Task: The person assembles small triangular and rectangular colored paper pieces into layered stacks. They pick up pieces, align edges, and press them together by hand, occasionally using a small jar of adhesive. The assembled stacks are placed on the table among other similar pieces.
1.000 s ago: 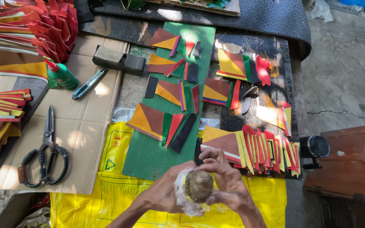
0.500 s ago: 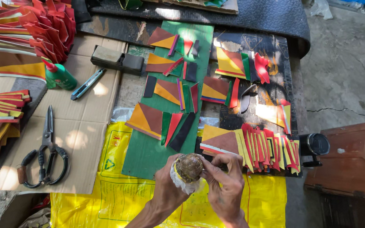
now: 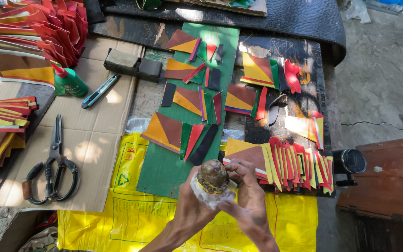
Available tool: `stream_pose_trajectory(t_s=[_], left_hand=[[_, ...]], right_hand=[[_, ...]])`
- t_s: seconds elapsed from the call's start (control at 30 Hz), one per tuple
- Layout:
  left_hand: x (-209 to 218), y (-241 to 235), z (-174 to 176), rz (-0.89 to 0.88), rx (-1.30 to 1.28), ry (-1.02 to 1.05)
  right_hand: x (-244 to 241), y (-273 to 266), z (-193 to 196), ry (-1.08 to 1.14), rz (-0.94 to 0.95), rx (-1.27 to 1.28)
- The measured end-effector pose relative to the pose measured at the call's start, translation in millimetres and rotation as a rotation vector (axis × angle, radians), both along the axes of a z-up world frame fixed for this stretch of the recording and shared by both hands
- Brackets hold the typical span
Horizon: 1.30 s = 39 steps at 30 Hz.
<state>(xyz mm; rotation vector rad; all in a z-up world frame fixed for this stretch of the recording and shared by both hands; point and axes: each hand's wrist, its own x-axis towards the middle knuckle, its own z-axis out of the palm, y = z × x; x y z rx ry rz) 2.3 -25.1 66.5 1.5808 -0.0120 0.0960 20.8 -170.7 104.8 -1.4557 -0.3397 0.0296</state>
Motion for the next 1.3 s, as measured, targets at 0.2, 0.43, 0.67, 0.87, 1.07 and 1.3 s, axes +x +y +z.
stream_pose_trajectory(t_s=[0.2,0.43,0.67,0.87,1.07,1.3], left_hand=[[0,-9,-4,0.152,0.061,0.062],[9,-1,-2,-0.022,-0.144,0.124],[7,7,8,-0.123,-0.13,0.196],[5,6,5,-0.035,-0.187,0.19],[11,6,-8,0.166,0.031,-0.069],[7,6,-14,0.254,-0.051,0.022]], right_hand=[[-13,22,-5,-0.608,-0.552,-0.739],[7,9,-21,-0.375,-0.252,-0.375],[13,-2,-40,0.046,0.182,0.271],[6,14,-42,0.144,-0.012,0.425],[-7,23,-16,-0.41,-0.379,-0.621],[5,28,-4,0.253,0.109,0.375]])
